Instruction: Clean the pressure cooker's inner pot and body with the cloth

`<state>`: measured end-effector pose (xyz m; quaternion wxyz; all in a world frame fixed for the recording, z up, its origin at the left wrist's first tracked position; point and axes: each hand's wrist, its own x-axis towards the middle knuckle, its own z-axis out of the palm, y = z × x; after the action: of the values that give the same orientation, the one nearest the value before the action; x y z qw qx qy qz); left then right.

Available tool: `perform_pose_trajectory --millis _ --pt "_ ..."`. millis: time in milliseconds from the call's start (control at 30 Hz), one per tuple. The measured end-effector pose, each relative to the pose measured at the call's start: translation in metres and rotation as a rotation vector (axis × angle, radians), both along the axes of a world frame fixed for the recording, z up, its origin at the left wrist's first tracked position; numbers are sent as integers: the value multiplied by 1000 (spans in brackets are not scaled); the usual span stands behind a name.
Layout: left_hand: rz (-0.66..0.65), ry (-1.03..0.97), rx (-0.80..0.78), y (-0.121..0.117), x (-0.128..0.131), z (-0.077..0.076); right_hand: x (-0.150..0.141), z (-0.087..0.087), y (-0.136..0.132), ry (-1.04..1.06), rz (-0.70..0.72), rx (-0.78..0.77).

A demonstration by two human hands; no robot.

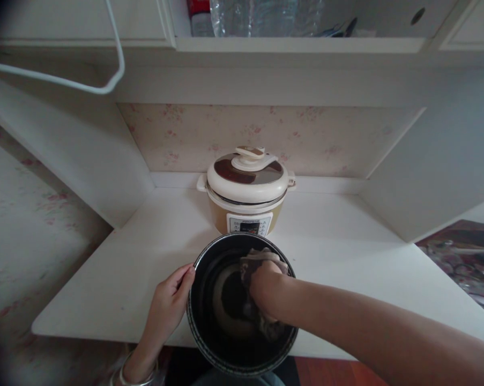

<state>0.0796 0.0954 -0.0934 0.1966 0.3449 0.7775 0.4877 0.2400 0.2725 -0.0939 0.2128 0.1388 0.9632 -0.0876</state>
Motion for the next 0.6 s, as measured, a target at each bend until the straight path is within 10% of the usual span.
perform_pose_trajectory --millis 167,467,600 --pt "6 22 21 0 1 -3 -16 11 2 7 469 485" --pt "25 5 23 1 1 -4 -47 8 4 413 956 285" --pt "21 -5 36 1 1 -5 -55 5 4 373 938 313"
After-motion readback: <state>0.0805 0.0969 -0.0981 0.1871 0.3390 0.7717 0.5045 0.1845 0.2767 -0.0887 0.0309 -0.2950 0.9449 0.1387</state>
